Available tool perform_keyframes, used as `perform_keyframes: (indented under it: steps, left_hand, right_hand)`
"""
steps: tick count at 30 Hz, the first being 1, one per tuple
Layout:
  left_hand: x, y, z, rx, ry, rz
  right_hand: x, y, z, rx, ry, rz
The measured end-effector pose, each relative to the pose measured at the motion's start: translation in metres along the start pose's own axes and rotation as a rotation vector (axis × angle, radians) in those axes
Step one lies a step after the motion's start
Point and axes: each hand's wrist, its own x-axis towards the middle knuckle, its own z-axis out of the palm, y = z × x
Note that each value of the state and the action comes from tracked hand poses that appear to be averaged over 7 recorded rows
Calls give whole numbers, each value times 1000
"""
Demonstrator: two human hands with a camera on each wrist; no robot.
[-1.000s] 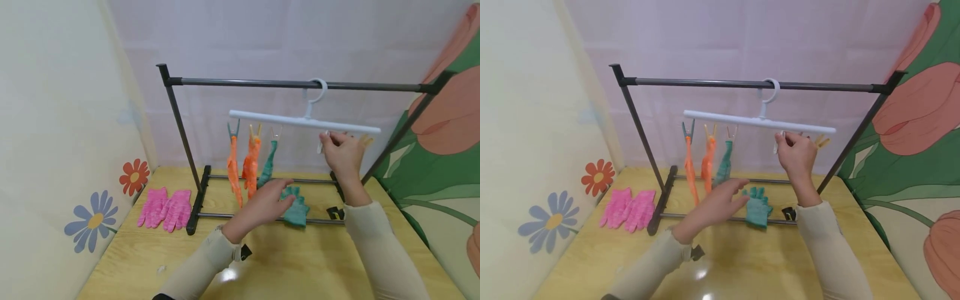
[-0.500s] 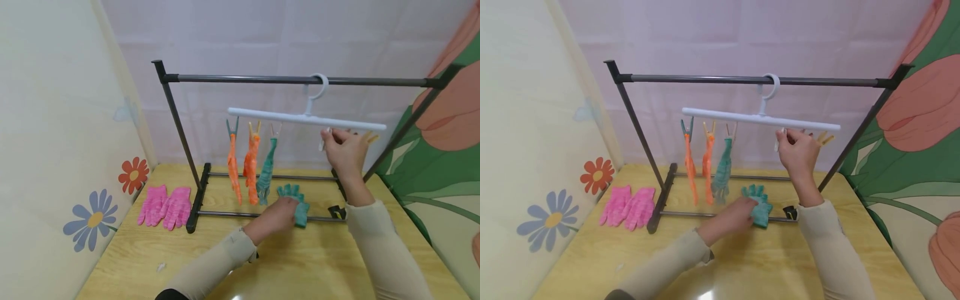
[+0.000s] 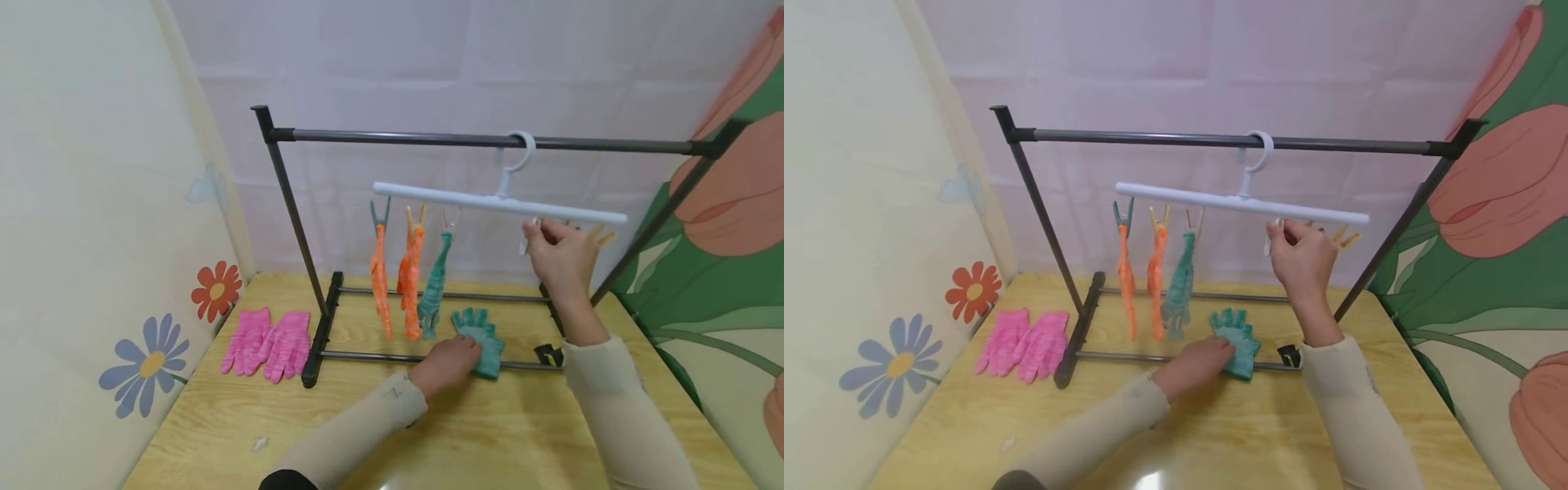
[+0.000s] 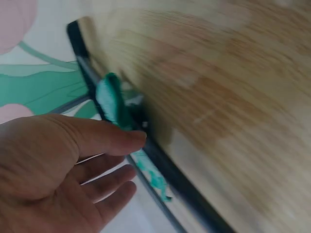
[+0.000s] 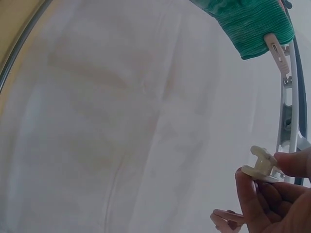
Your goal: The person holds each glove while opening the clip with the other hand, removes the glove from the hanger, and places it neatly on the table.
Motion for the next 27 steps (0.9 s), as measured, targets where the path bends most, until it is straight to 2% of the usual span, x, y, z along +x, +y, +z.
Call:
perform_keyframes:
  steps: [6,13,20,27]
  left_hand:
    - [4,0,14,32,9,6]
    - [8,2,22,52,11,19]
    - [9,1,24,14,21,11]
    - [7,-5,18,-60,33,-1]
  right_hand:
    - [-3,3,2,0,17,-18]
    - [-3,7,3,-6,49,-46]
    - [0,9,5,1,80,-78]
    - [-1,6,3,-8,40,-47]
